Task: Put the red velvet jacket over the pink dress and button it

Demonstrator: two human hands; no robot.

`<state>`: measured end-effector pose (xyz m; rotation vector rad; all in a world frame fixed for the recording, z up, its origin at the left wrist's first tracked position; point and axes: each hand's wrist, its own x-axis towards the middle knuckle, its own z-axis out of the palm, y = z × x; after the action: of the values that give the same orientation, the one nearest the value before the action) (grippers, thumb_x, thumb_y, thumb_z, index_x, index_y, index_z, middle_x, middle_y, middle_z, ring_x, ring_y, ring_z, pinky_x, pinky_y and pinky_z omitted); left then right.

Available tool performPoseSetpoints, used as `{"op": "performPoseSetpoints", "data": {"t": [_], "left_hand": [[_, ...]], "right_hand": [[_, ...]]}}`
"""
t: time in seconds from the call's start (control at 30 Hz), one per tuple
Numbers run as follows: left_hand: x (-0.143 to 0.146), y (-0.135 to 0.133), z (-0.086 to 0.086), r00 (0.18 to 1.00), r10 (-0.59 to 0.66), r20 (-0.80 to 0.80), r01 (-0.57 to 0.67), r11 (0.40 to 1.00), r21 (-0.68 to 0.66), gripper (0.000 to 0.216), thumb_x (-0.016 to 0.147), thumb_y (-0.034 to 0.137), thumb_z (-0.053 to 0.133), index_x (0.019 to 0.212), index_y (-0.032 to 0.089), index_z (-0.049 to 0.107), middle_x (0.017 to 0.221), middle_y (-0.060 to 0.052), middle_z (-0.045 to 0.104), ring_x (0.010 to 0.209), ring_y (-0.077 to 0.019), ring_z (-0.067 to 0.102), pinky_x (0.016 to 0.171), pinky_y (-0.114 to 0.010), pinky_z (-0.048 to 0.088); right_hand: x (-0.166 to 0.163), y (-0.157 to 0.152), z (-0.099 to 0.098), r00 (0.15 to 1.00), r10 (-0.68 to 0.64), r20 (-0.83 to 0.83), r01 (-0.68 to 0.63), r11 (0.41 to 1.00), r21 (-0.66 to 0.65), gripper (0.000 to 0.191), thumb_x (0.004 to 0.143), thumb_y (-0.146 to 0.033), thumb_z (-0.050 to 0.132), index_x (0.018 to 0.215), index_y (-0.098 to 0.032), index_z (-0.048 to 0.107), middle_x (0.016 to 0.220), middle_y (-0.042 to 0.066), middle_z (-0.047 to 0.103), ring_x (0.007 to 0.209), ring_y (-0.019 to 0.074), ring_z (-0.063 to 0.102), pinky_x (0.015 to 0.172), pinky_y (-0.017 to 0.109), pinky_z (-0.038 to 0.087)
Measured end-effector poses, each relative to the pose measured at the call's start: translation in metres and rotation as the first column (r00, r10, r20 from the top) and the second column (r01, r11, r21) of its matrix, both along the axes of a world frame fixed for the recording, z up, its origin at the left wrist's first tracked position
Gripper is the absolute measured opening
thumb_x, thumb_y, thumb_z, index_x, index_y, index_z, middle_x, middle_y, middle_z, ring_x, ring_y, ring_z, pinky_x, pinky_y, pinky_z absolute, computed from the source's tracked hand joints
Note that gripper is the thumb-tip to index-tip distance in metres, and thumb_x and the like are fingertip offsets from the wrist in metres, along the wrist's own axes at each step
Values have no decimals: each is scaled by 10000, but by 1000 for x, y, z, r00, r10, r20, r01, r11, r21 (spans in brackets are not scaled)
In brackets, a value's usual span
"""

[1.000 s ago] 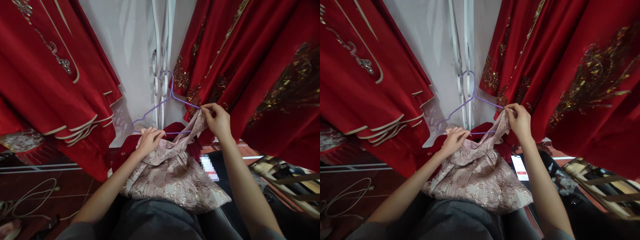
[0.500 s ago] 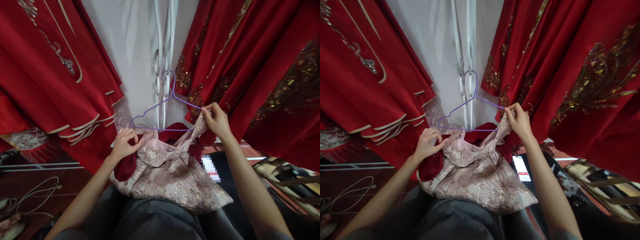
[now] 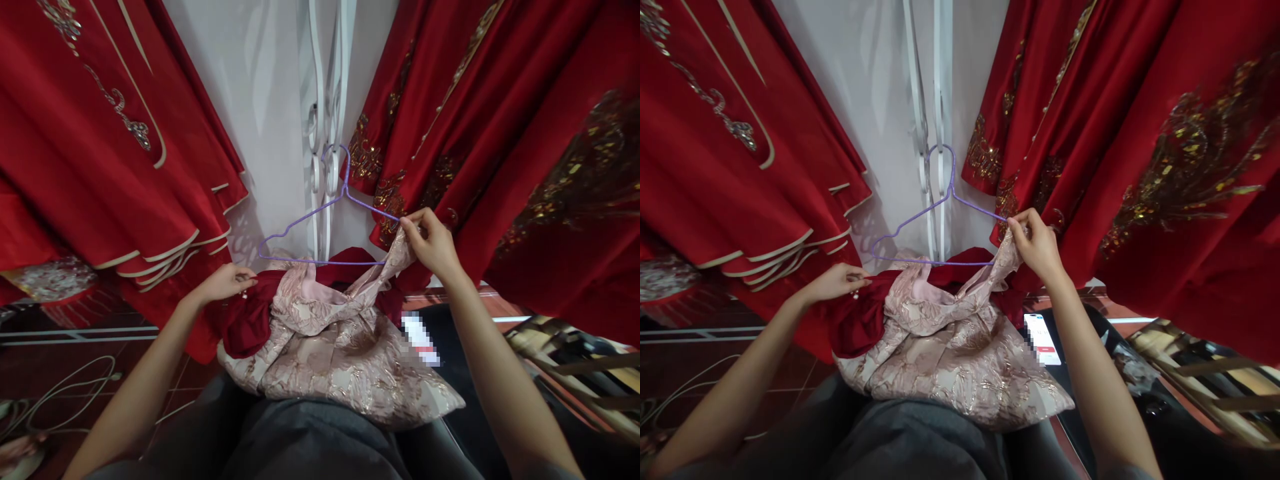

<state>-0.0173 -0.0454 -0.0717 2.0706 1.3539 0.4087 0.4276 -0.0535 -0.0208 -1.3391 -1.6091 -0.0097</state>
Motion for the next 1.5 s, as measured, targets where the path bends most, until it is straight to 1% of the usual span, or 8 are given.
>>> {"op": "performPoseSetpoints", "data": {"t": [0.2,0.33,0.63,0.8,0.93,1.2,1.37,1.5], "left_hand": [[26,-7,0,993,-59,106,44,989,143,397,831,526,525,981,200,696,1035,-60,709,954,-203,635,874,-304,481],[63,-2,-10,991,-46,129,13,971,240,408,862,526,485,932,191,708,919,-52,707,852,-190,615,815,-303,470],[102,17,-21,917,150,369,-103,984,-145,314,582,439,788,606,166,637,570,2,597,612,-164,555,542,-254,373],[98,24,-28,555,442,705,-333,894,-298,210,491,170,815,618,164,648,614,-3,649,671,-171,602,622,-247,443],[81,22,-27,398,518,757,-384,844,-376,54,671,170,683,679,153,633,667,-29,662,647,-143,607,647,-240,477],[50,-6,-19,-264,457,849,-172,844,-508,138,765,96,470,755,133,602,756,-51,671,748,-142,648,758,-242,523],[56,-11,-14,-233,339,911,-213,897,-388,110,751,161,499,774,154,606,842,-52,678,891,-167,633,836,-264,490],[59,0,-1,31,223,974,-387,901,-194,51,717,192,586,687,187,545,726,13,602,740,-124,572,699,-209,455]], "right_hand": [[-1,0,-1,1000,14,1,-14,1000,-6,259,881,-475,517,883,-221,567,726,7,613,649,162,565,628,267,419],[-1,-1,-1,1000,2,-4,-2,1000,-8,263,880,-482,525,876,-222,565,717,2,602,634,158,551,615,264,408],[1,1,-3,999,45,-22,-45,999,3,276,881,-499,529,872,-225,559,706,1,591,620,155,544,600,269,403],[3,2,-5,998,56,-24,-56,998,-7,286,880,-513,525,873,-229,557,697,0,588,608,158,542,586,276,401],[5,3,-6,998,61,-26,-61,998,-3,297,881,-522,518,881,-228,557,699,3,592,615,161,549,590,281,406],[5,4,-7,997,76,-19,-76,997,0,293,882,-519,519,873,-228,555,703,7,596,624,164,544,594,283,404],[4,3,-5,998,57,-25,-57,998,-13,273,882,-502,528,880,-229,555,718,3,593,626,159,542,602,284,401],[5,3,-5,995,86,-42,-87,996,-25,268,882,-497,527,862,-231,542,694,-5,569,629,160,541,599,283,396]]}}
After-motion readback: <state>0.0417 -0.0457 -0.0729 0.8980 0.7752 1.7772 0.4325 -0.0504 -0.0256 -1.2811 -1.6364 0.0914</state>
